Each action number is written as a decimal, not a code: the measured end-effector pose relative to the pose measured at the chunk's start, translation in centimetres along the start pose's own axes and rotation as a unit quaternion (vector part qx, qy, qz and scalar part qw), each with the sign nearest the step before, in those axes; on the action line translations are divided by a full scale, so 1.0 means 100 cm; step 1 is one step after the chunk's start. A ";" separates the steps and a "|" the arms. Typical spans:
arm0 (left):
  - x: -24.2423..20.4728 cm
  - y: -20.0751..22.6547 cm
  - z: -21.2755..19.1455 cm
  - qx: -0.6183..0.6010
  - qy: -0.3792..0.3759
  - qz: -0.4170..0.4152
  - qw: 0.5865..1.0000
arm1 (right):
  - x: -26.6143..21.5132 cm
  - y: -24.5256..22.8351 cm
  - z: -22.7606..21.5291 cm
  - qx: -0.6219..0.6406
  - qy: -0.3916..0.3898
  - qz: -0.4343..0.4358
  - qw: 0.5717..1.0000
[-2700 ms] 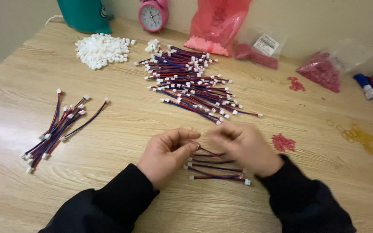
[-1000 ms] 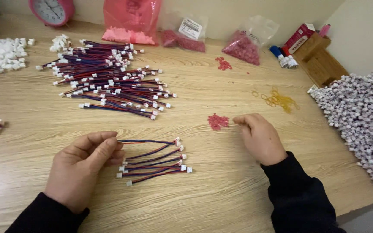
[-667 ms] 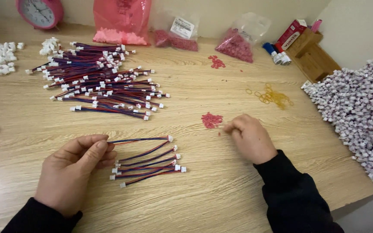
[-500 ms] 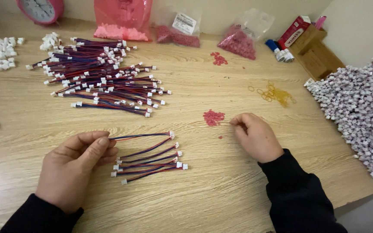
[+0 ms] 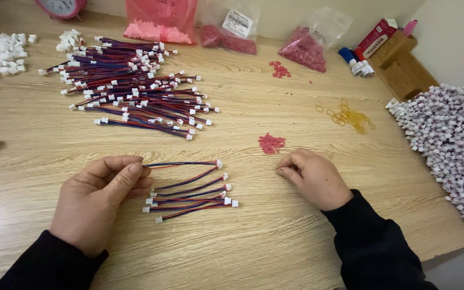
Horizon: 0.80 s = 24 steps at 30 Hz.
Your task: Sorting and organizing small electrical wire harnesses on a wooden table
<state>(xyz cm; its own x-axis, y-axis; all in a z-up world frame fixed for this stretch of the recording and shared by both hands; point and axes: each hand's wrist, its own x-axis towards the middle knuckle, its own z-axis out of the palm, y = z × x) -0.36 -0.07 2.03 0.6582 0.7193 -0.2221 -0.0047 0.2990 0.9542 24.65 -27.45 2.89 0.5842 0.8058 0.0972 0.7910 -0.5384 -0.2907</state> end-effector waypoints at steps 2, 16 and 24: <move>0.000 -0.001 -0.001 -0.002 -0.004 0.006 1.000 | 0.000 -0.006 -0.002 0.013 0.007 0.029 0.999; 0.000 0.001 0.001 0.011 -0.004 0.002 1.000 | -0.001 -0.012 -0.002 0.067 0.031 0.091 0.993; -0.001 0.000 0.000 -0.009 -0.008 0.000 1.000 | -0.001 -0.011 -0.005 0.071 0.076 0.098 0.990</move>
<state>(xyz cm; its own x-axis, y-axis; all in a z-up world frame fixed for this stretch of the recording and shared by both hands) -0.43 -0.17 2.08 0.6704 0.7088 -0.2194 -0.0174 0.3106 0.9504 23.82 -27.11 3.62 0.7534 0.6368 0.1642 0.6322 -0.6326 -0.4473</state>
